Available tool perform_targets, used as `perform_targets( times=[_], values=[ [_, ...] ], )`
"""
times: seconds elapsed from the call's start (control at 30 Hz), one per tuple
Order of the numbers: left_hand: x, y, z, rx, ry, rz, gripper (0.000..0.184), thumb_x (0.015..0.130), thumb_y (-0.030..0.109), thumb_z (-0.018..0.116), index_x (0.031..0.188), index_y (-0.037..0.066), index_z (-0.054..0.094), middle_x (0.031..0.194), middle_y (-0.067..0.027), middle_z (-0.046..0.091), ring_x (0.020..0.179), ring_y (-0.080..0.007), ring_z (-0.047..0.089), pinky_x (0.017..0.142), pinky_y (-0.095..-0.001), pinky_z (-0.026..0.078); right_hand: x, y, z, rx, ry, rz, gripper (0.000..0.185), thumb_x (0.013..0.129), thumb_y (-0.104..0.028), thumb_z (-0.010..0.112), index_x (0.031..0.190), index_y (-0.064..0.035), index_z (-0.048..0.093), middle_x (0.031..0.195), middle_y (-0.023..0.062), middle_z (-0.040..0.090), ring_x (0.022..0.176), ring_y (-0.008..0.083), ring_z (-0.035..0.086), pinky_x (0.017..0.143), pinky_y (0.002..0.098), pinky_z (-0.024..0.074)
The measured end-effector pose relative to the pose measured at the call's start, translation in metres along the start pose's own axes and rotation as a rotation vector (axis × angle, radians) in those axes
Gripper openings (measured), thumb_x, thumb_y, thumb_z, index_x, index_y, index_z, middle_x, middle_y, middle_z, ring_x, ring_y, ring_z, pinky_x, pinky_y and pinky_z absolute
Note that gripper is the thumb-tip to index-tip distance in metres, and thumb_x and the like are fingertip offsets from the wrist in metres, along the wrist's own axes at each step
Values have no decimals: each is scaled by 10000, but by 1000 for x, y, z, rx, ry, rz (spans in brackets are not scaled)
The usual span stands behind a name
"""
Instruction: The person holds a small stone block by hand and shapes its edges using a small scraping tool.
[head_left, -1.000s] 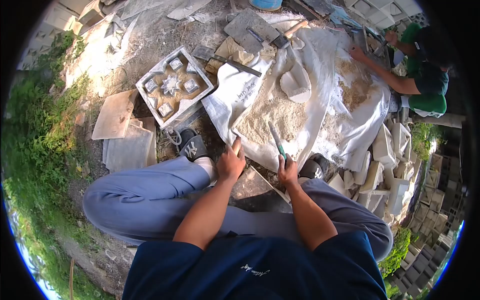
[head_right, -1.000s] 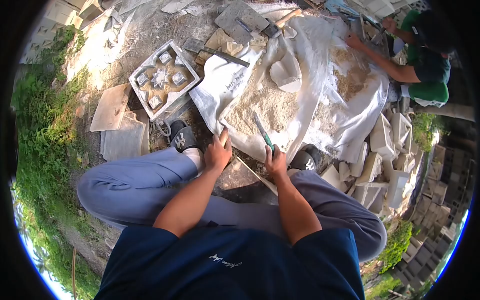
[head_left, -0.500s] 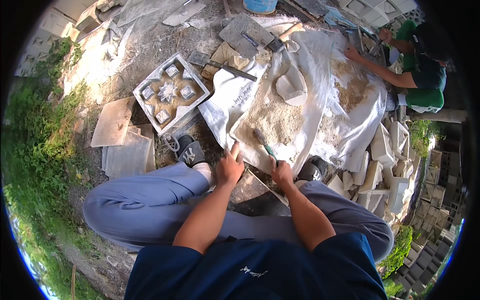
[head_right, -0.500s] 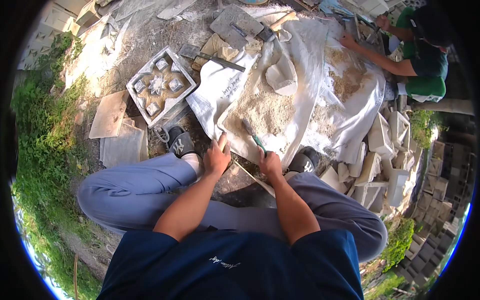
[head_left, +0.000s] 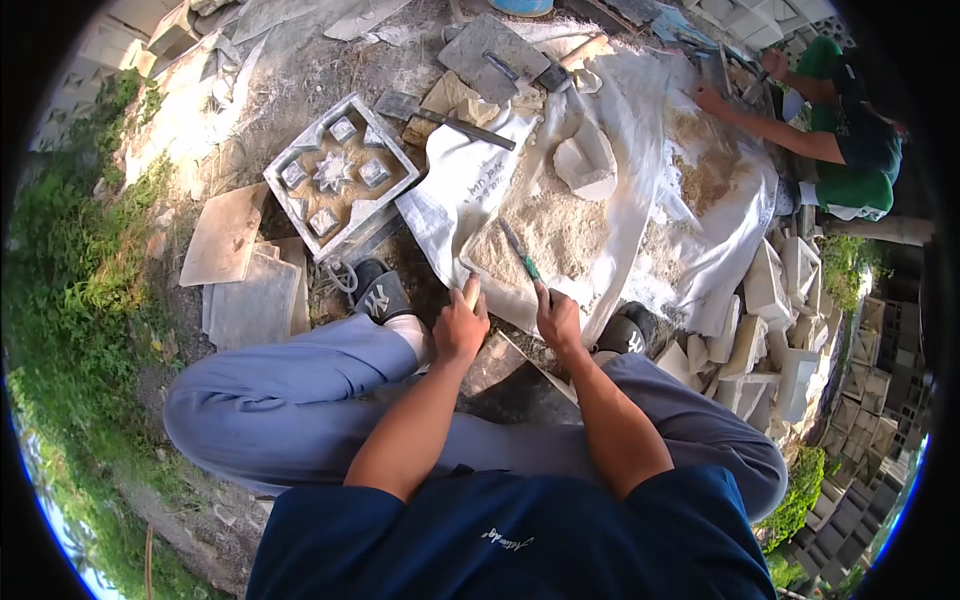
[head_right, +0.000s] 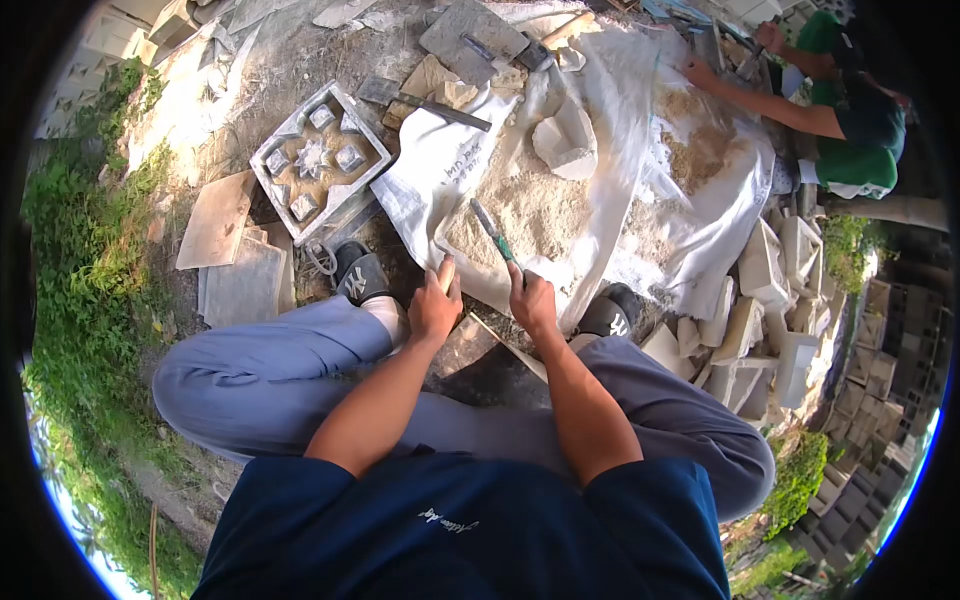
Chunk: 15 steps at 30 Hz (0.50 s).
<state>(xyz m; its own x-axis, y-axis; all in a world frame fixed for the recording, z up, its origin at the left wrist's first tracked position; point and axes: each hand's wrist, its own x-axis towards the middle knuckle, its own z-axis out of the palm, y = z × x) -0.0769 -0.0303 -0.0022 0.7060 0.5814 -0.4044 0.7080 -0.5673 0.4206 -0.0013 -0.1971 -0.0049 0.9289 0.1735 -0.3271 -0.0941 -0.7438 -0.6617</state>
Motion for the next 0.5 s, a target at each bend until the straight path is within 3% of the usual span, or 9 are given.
perform_targets(
  times=[0.1, 0.17, 0.3, 0.5],
  values=[
    [1, 1, -2, 6, -30, -16, 459, 891, 412, 599, 1140, 30, 540, 822, -299, 665, 798, -475, 658, 715, -545, 532, -13, -11, -7, 137, 109, -185, 397, 1003, -296, 483, 792, 36, 540, 596, 263, 498, 561, 458, 492, 545, 486, 373],
    [4, 0, -2, -12, -26, -3, 450, 892, 407, 597, 1148, 41, 539, 830, -300, 665, 807, -476, 656, 718, -547, 531, -21, 30, 10, 131, 83, -180, 346, 969, -300, 545, 851, 25, 561, 609, 280, 531, 626, 502, 552, 550, 523, 410],
    [3, 2, -2, 11, -28, -6, 440, 895, 411, 594, 1134, 45, 542, 837, -301, 665, 813, -478, 655, 718, -550, 529, -11, 12, 7, -108, -133, 115, 471, 971, -381, 531, 757, 38, 558, 669, 314, 559, 720, 516, 576, 630, 556, 434],
    [2, 4, -2, -9, -48, -26, 443, 899, 423, 590, 1116, 40, 546, 834, -306, 662, 816, -481, 655, 723, -551, 528, -5, -14, 2, 127, 62, -94, 420, 982, -331, 544, 790, 42, 554, 620, 307, 534, 649, 519, 553, 564, 512, 407]
  ],
)
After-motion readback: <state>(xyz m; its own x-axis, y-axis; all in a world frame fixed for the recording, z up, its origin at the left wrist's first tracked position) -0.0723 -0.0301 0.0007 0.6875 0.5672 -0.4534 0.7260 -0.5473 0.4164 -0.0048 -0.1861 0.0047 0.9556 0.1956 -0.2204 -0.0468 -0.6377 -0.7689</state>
